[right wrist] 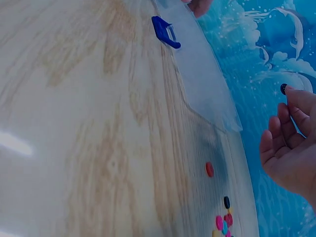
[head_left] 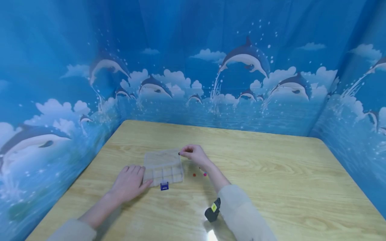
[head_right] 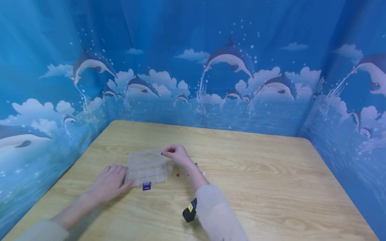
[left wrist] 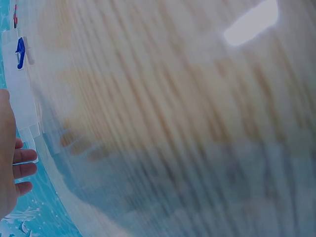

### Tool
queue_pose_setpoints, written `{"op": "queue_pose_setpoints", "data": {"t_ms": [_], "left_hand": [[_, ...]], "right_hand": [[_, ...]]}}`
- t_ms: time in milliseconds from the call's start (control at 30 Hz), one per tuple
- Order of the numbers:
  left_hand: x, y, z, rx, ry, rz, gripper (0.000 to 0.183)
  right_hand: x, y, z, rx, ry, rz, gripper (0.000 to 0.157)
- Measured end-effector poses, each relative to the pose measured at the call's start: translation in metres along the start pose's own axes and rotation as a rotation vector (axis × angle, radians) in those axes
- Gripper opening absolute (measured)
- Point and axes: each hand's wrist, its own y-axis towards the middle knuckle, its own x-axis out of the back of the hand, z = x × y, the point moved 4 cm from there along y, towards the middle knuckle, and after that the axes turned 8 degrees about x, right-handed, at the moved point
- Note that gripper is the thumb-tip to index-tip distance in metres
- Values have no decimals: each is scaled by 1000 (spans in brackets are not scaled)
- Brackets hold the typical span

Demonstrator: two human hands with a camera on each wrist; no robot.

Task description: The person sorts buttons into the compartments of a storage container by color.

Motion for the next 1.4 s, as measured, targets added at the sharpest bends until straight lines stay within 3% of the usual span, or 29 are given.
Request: {"op": "queue_pose_setpoints", "data": {"t_ms": [333, 500, 1067, 1400], "left_hand": [[1, 3, 2, -7, 22, 11, 58], [2, 4, 2, -24, 29, -18, 56], [2, 6, 1, -38, 33, -17, 52], [-1, 2, 0, 2, 11, 29, 57]], "right_hand": [[-20, 4, 9, 16, 8, 76, 12], [-31, 7, 15, 38, -18, 113, 10], [-69, 13, 21, 102, -5, 78, 8], [-85, 14, 17, 71, -5, 82, 7]]}}
